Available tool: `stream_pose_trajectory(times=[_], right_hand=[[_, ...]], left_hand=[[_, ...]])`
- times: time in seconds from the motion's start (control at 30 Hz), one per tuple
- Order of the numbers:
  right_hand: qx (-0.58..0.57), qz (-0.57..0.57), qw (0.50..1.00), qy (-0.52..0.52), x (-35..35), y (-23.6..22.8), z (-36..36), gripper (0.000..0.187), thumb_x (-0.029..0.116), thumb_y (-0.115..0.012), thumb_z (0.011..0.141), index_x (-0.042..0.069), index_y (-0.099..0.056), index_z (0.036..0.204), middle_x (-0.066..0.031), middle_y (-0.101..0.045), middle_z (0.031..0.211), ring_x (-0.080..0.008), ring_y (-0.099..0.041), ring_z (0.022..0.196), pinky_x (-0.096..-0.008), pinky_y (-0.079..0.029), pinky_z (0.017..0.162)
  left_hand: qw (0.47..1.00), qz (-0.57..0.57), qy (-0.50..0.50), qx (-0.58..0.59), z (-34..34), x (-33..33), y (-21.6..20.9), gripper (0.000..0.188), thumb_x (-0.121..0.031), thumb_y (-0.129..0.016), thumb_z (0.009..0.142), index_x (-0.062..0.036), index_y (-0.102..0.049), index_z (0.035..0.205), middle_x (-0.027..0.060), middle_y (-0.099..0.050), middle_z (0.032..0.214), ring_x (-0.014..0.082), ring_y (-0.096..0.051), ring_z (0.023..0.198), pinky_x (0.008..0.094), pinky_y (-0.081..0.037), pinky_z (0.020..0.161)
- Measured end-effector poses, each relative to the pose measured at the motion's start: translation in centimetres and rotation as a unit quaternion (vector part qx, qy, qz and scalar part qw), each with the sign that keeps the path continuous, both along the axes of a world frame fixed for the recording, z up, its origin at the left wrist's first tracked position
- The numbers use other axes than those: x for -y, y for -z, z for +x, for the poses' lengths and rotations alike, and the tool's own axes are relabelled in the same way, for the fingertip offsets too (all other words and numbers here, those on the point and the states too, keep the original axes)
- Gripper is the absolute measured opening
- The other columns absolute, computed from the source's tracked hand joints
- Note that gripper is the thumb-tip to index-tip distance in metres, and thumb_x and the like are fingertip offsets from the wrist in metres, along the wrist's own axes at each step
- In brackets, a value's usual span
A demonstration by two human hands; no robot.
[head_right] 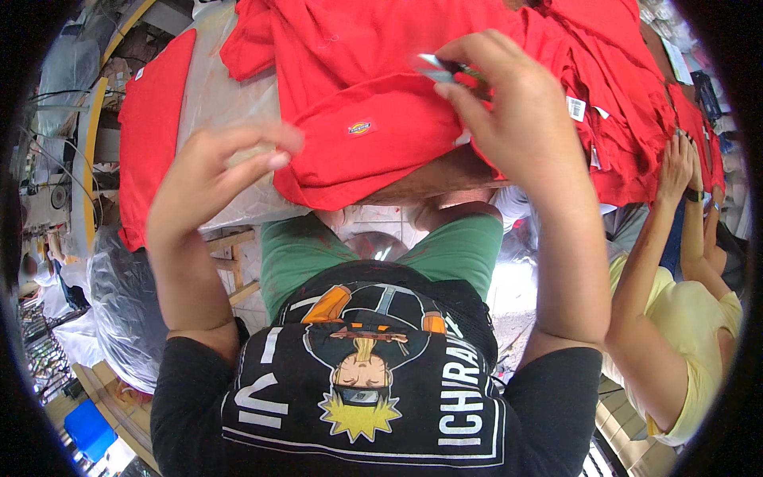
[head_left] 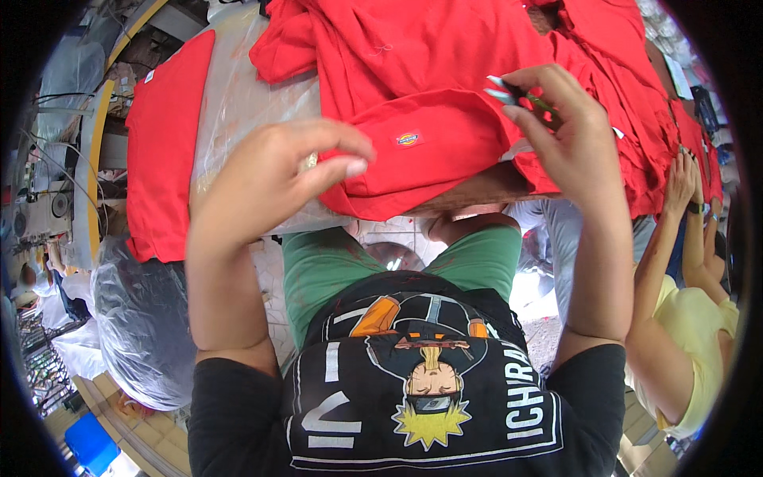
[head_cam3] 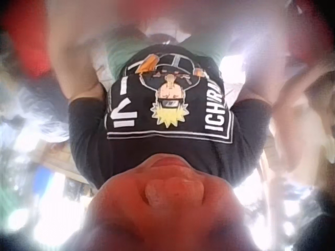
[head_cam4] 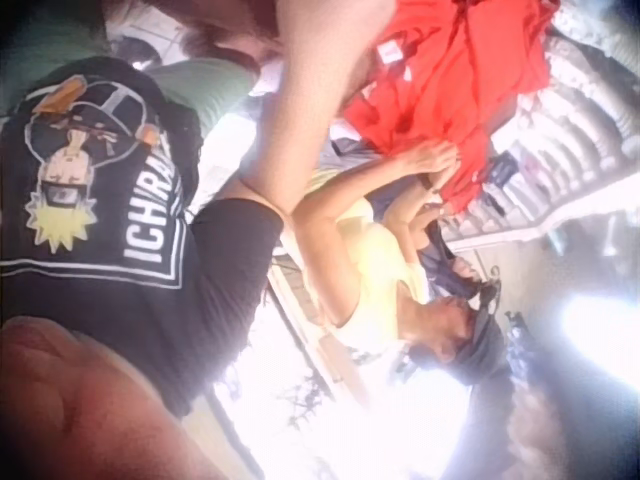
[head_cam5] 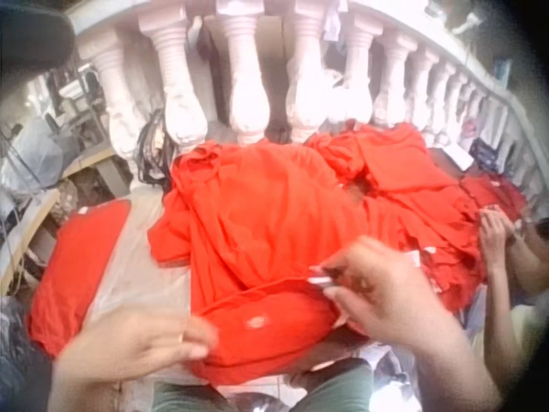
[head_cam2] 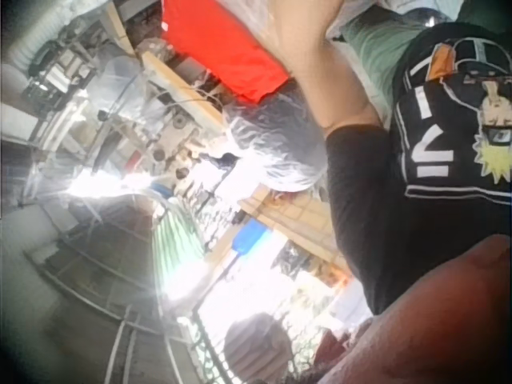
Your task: The person trims loose threads from a red shirt using small shears and handles several other shirts from a pile on the table.
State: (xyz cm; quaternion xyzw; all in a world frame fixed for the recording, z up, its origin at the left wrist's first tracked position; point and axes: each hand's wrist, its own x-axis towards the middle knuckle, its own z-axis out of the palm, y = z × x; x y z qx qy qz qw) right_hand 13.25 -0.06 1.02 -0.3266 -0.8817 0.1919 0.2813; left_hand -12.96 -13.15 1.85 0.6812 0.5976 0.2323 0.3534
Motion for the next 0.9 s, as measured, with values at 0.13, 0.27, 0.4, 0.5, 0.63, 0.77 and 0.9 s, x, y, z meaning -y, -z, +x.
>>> stream_pose_trajectory(times=[0.13,0.27,0.4,0.5,0.63,0.77,0.9], right_hand=[[0.059,0.05,0.997,0.021,-0.4,-4.1,2.3,0.024,0.01,-0.068,0.079,0.003,-0.06,0.101,-0.0131,-0.064,0.091,-0.0293,-0.062,0.074,-0.037,-0.05,0.067],[0.13,0.155,0.978,0.044,-2.7,-8.2,5.9,0.024,0.011,-0.067,0.08,0.003,-0.059,0.1,-0.0132,-0.065,0.091,-0.0293,-0.064,0.076,-0.0372,-0.05,0.069],[0.082,0.143,0.973,0.162,-4.8,-11.7,11.6,0.022,0.011,-0.065,0.086,0.003,-0.061,0.106,-0.0077,-0.066,0.087,-0.0123,-0.06,0.074,-0.0257,-0.046,0.067],[-0.135,0.048,0.977,0.155,-6.0,-8.5,14.9,0.022,0.012,-0.063,0.089,0.002,-0.061,0.109,-0.0021,-0.065,0.098,-0.0068,-0.056,0.077,-0.0224,-0.044,0.066],[-0.238,-0.065,0.961,0.129,-8.6,0.4,12.3,0.027,0.011,-0.07,0.083,0.004,-0.061,0.107,-0.0011,-0.06,0.09,-0.0079,-0.053,0.078,-0.0234,-0.045,0.068],[-0.124,-0.073,0.985,0.092,-8.3,1.3,4.3,0.021,0.008,-0.068,0.082,0.002,-0.062,0.1,-0.0053,-0.062,0.079,-0.0093,-0.056,0.074,-0.0253,-0.046,0.068],[-0.05,-0.043,0.997,0.026,-11.8,0.9,-3.0,0.02,0.006,-0.058,0.083,0.002,-0.065,0.101,-0.0196,-0.067,0.094,-0.0337,-0.065,0.091,-0.0385,-0.05,0.077]], left_hand=[[0.95,0.196,-0.113,-0.216,0.1,-2.2,10.7,0.038,-0.014,-0.071,0.08,0.0015,-0.059,0.113,0.0152,-0.063,0.11,0.0191,-0.06,0.103,0.0282,-0.045,0.088],[0.91,0.322,-0.252,0.061,-0.3,-1.0,8.8,0.031,-0.01,-0.068,0.082,0.0025,-0.056,0.108,0.0137,-0.059,0.106,0.0234,-0.059,0.096,0.032,-0.046,0.089],[0.609,0.512,-0.483,0.365,-7.0,0.8,1.0,0.024,-0.019,-0.047,0.095,-0.0033,-0.058,0.109,0.0081,-0.059,0.101,0.0199,-0.058,0.093,0.036,-0.048,0.087],[0.482,0.487,-0.514,0.516,-15.3,4.4,-0.2,0.032,-0.022,-0.045,0.095,-0.0006,-0.054,0.117,0.0125,-0.056,0.122,0.0261,-0.055,0.11,0.0371,-0.046,0.091],[0.494,0.472,-0.66,0.313,-20.1,7.1,6.8,0.039,-0.021,-0.052,0.095,0.0013,-0.047,0.126,0.0133,-0.049,0.131,0.0244,-0.046,0.121,0.0373,-0.039,0.101],[0.714,0.397,-0.545,0.188,-11.8,2.7,9.3,0.048,-0.026,-0.061,0.092,0.0024,-0.046,0.127,0.0127,-0.048,0.13,0.0238,-0.043,0.123,0.0355,-0.032,0.106],[0.864,0.304,-0.375,-0.144,-6.2,-0.8,12.7,0.055,-0.023,-0.07,0.08,-0.0052,-0.049,0.128,0.016,-0.045,0.135,0.0335,-0.038,0.128,0.0442,-0.028,0.108]])
